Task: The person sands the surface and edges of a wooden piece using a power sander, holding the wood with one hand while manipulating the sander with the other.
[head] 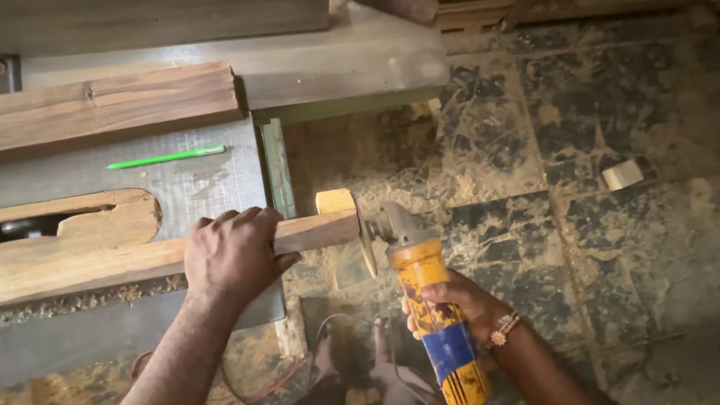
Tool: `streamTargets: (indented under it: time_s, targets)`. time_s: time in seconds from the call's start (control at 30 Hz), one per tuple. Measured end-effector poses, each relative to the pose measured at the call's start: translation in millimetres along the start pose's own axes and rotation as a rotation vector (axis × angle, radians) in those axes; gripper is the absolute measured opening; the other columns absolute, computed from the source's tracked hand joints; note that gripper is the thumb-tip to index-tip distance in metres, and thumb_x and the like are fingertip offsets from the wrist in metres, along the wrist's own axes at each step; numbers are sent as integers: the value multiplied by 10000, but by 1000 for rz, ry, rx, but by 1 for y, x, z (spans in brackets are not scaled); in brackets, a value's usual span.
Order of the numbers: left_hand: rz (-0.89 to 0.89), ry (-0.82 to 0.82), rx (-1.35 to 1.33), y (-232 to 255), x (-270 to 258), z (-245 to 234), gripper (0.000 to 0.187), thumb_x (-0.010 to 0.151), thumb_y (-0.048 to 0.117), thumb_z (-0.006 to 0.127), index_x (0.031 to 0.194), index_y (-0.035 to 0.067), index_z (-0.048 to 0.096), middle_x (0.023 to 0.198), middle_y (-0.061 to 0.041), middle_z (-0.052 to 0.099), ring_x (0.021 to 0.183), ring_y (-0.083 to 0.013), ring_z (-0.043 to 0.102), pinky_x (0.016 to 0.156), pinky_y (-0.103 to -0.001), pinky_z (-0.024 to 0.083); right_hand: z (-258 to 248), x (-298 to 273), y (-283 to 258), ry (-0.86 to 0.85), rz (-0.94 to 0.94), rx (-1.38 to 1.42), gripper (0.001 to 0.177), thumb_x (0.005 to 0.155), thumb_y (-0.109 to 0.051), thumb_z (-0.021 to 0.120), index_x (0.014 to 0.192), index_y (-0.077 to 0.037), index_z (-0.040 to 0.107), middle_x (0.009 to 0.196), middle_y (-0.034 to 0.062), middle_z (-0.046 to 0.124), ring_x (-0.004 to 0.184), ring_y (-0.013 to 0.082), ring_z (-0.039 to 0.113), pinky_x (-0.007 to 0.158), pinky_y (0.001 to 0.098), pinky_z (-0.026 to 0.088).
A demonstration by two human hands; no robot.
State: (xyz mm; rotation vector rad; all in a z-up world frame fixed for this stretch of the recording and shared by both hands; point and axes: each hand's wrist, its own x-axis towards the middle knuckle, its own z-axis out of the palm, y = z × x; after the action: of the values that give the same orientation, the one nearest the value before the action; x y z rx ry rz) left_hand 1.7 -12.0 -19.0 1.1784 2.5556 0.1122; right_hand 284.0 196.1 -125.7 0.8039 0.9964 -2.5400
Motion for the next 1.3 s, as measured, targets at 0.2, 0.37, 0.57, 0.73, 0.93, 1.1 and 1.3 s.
streamTargets:
  time_s: [0.2,0.37,0.57,0.73,0.93,1.1,1.3]
  targets:
    - [-28,-127,64,1,1,-7,446,789,560,810,1007,200,660,1014,25,712,1019,-180,683,929,-435,510,2,-12,-17,-78,10,-10,611,811,-276,790,1291,-9,522,1043,142,701,850,268,744,723,397,637]
    - [-21,-114,39,2,2,-11,444,764,549,818,988,201,659,1009,22,711,1060,-190,663,934,-447,502,-4,-5,-52,-30,86,-86,611,780,-285,782,1287,-35,550,1029,133,701,838,249,741,735,400,637]
    - [-47,-72,-8,1,2,-4,418,741,490,835,1028,224,687,1049,35,718,1094,-183,655,952,-439,489,-14,-9,-84,-15,178,-206,647,736,-310,806,1252,0,570,1007,144,710,841,250,745,743,408,645]
    - [-83,-141,2,2,4,-9,406,775,455,826,1092,243,689,1120,49,713,1124,-164,648,978,-416,481,-15,-5,-101,-99,210,-262,675,739,-341,827,1238,33,569,992,157,703,838,261,739,744,410,644]
    - [-71,-156,20,3,4,-8,456,776,495,825,1119,231,681,1163,50,705,1110,-175,651,968,-414,487,-14,-1,-108,-113,219,-283,685,720,-355,818,1250,-4,562,977,155,703,812,251,733,721,400,638]
    - [-78,-141,20,3,3,-7,456,764,489,831,1116,240,681,1168,49,697,1094,-180,653,956,-413,491,-25,-1,-115,-123,234,-303,642,746,-339,799,1219,38,585,988,167,717,837,258,747,743,404,647]
    - [-31,-88,14,1,1,-9,490,742,510,836,1110,224,684,1127,51,707,1119,-182,647,950,-411,492,-33,7,-113,-81,280,-279,641,732,-314,807,1229,25,587,987,164,718,810,274,744,719,419,640]
